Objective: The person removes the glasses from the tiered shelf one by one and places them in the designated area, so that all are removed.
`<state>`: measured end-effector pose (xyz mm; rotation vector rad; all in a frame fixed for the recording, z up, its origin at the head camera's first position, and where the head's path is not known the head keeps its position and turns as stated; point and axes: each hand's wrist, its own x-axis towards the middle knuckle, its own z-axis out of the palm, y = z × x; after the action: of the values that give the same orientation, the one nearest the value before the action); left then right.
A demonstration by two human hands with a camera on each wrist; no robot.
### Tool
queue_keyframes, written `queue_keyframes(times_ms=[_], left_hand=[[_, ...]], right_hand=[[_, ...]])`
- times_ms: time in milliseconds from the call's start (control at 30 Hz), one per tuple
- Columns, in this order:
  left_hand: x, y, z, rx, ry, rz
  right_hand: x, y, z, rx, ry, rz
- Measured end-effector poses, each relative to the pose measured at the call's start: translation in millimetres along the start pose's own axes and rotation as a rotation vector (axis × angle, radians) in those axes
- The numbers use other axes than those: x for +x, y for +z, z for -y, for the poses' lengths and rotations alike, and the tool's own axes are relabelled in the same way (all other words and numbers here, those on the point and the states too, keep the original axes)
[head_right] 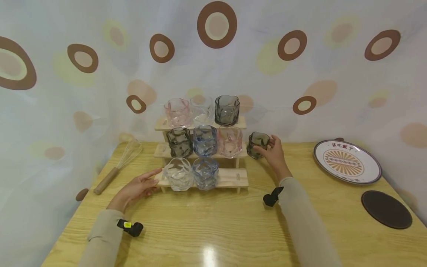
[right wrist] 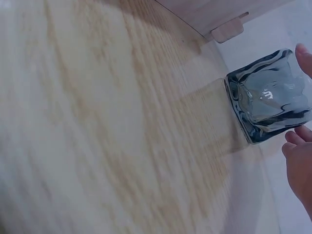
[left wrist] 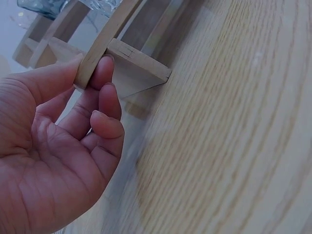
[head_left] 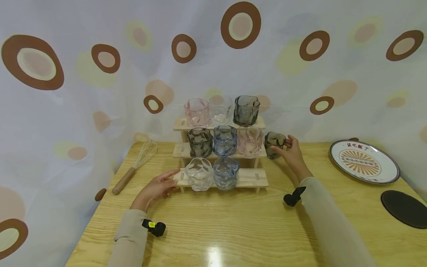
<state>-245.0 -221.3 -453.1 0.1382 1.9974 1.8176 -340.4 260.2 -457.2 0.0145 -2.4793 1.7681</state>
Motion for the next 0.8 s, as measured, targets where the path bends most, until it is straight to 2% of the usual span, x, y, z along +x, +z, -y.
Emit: queue_keyframes(times_ms=[200,400,800], left_hand=[[0.8,-0.2,0.7,-0.005,-0.001,-0.001],[0.2,0.3,1.6,-0.029,-0.020,-0.013],[0.6,0.9,1.8,-0.017,-0.015,0.005]], right_hand=[[-8.7,-11.4,3.9,-0.036,-0.062,0.023],[-26.1,-23.7,11.9,-0.079,-0.129,0.044],[-70.5,-24.6,32.1,-0.011,-0.355,0.157]])
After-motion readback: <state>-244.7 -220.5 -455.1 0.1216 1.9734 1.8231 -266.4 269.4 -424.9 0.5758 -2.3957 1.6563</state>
